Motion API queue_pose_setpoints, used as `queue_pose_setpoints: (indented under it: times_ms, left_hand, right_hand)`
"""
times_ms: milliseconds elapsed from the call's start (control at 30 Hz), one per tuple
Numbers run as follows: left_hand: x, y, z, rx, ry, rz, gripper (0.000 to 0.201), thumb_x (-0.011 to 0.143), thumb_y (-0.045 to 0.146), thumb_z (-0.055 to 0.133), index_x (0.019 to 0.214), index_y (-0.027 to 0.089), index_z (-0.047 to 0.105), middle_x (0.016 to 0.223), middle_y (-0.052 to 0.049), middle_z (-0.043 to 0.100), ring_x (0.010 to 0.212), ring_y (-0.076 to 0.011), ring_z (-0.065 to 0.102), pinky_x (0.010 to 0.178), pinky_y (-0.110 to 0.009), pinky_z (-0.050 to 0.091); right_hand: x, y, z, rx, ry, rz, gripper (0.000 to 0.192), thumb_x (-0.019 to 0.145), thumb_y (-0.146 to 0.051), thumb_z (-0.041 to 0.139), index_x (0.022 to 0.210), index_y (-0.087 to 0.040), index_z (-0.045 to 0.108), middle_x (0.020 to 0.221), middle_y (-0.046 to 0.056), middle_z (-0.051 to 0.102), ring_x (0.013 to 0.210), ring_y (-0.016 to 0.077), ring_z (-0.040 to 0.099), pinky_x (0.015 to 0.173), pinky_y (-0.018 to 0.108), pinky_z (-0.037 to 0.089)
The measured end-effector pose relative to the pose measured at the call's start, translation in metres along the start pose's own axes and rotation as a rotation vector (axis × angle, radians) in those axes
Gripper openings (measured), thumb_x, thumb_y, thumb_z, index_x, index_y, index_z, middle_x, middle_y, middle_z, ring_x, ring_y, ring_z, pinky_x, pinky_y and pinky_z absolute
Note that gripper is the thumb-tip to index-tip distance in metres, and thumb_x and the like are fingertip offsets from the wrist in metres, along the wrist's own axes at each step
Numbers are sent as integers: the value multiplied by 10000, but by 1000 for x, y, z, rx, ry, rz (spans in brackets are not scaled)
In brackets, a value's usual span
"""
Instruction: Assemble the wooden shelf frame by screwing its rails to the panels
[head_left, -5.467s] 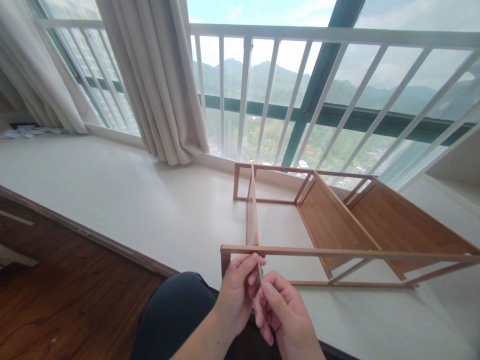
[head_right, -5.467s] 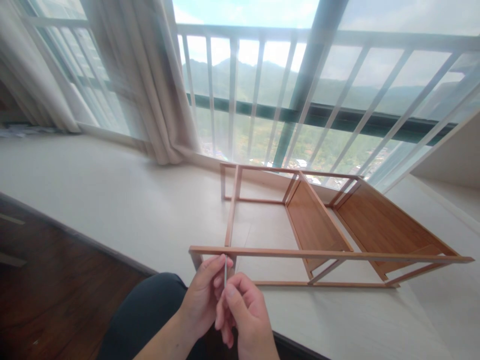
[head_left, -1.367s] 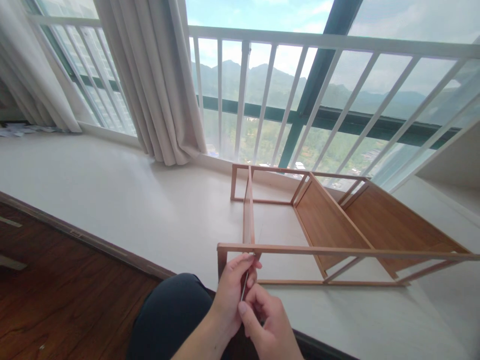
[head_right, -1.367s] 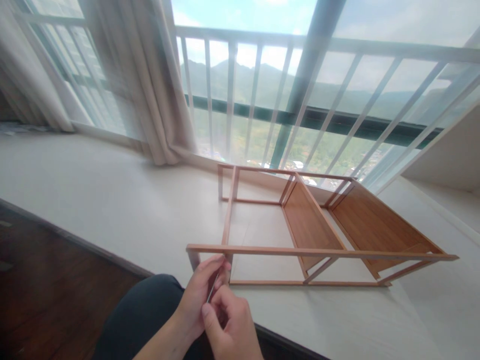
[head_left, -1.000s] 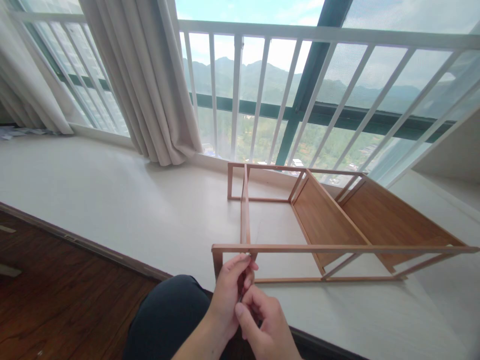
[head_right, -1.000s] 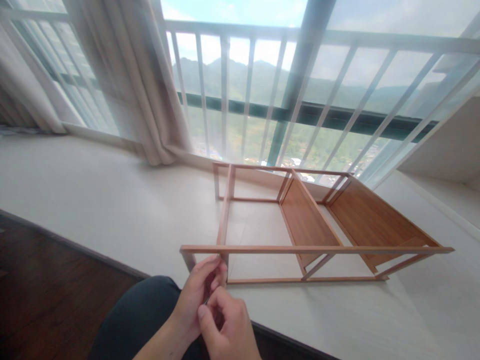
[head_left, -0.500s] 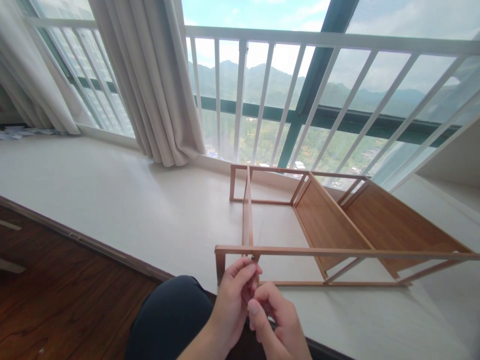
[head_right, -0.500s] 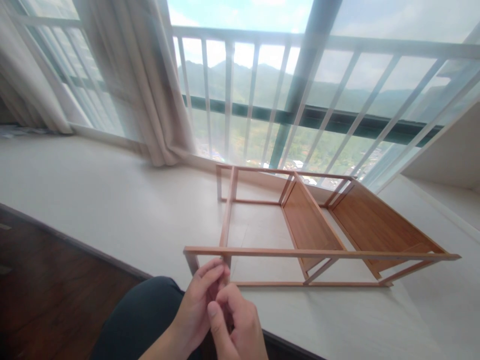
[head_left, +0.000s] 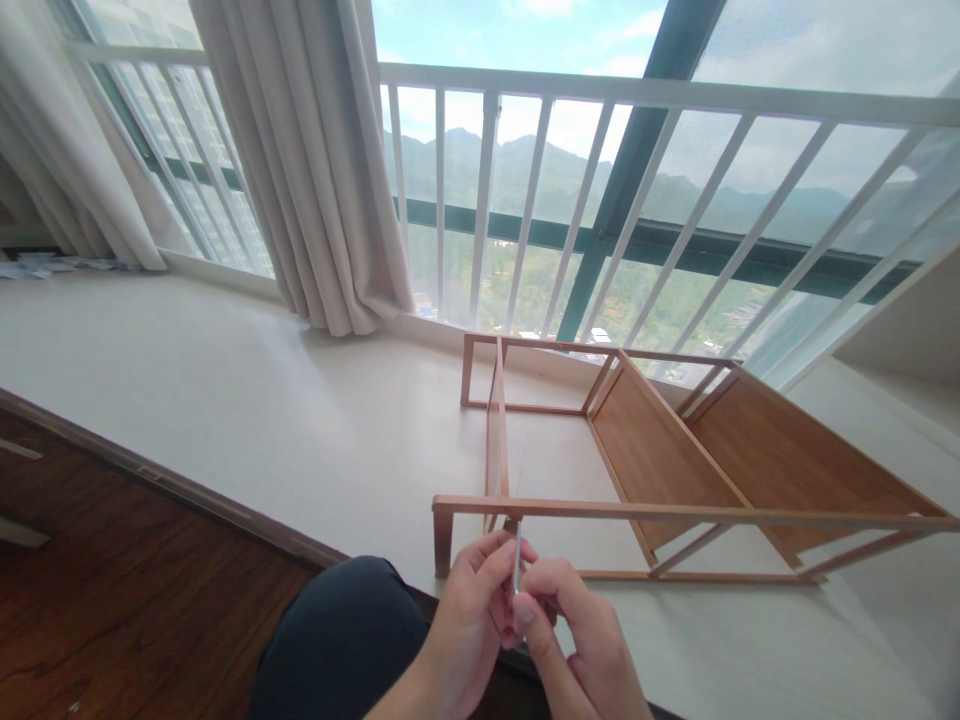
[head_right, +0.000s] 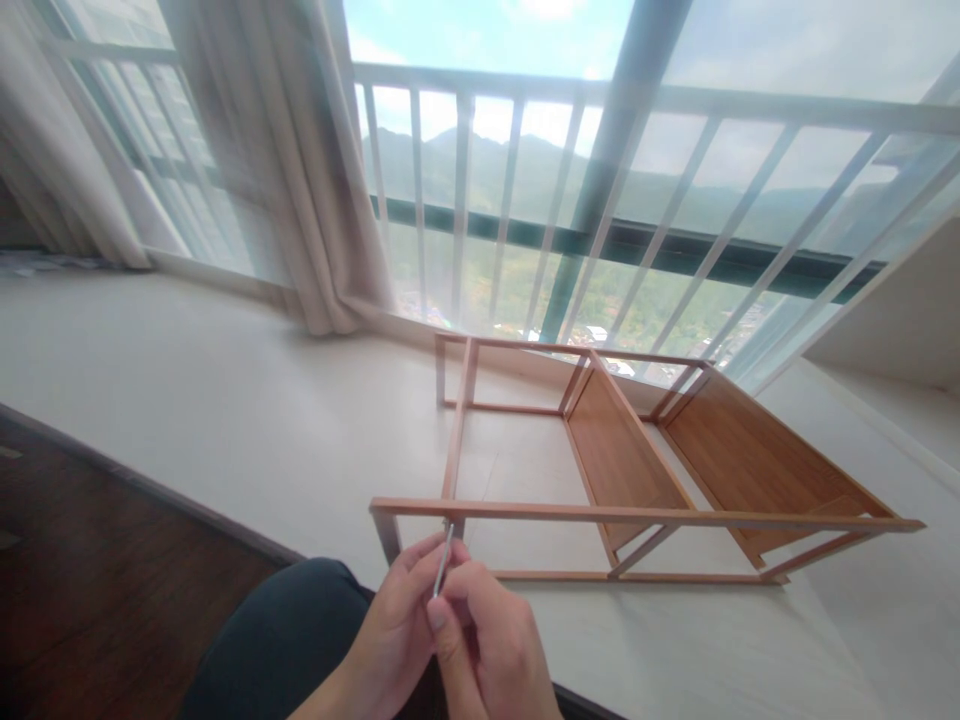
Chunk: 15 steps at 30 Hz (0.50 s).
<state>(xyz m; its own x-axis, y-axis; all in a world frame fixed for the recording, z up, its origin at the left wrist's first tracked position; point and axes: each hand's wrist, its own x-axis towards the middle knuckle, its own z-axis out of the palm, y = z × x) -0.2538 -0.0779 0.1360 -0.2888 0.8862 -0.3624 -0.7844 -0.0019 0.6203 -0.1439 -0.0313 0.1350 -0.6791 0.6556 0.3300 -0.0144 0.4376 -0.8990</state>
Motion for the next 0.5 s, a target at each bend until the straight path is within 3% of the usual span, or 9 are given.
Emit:
queue_pose_setpoints:
  times_ms: [167, 300, 500]
  left_hand:
    - [3, 0, -3, -74, 100, 34, 441, 649, 508, 861, 808, 151, 657, 544, 57, 417, 472, -43, 355, 437, -164, 262]
    - [5, 0, -3, -77, 105, 66, 450, 651, 530, 853, 784, 140, 674, 511, 62, 389, 438, -35, 296, 393, -164, 194]
    - [6, -2, -7, -98, 126, 62, 448, 627, 511, 880, 784, 138, 689, 517, 62, 409, 443, -25, 318, 408, -153, 220]
  right_hand:
    - [4, -5, -3, -16, -30, 0, 262, 1024, -372, 448, 835, -224, 553, 716, 19, 603, 670, 168, 588, 650, 273, 435]
    - [6, -6, -5, -42, -64, -10, 261, 1031, -361, 433, 833, -227, 537, 731, 29, 619, 690, 174, 596, 660, 280, 428]
    - [10, -1, -7, -112, -127, -31, 229, 1036, -321, 423, 868, -221, 542, 773, 26, 632, 682, 157, 574, 652, 267, 410]
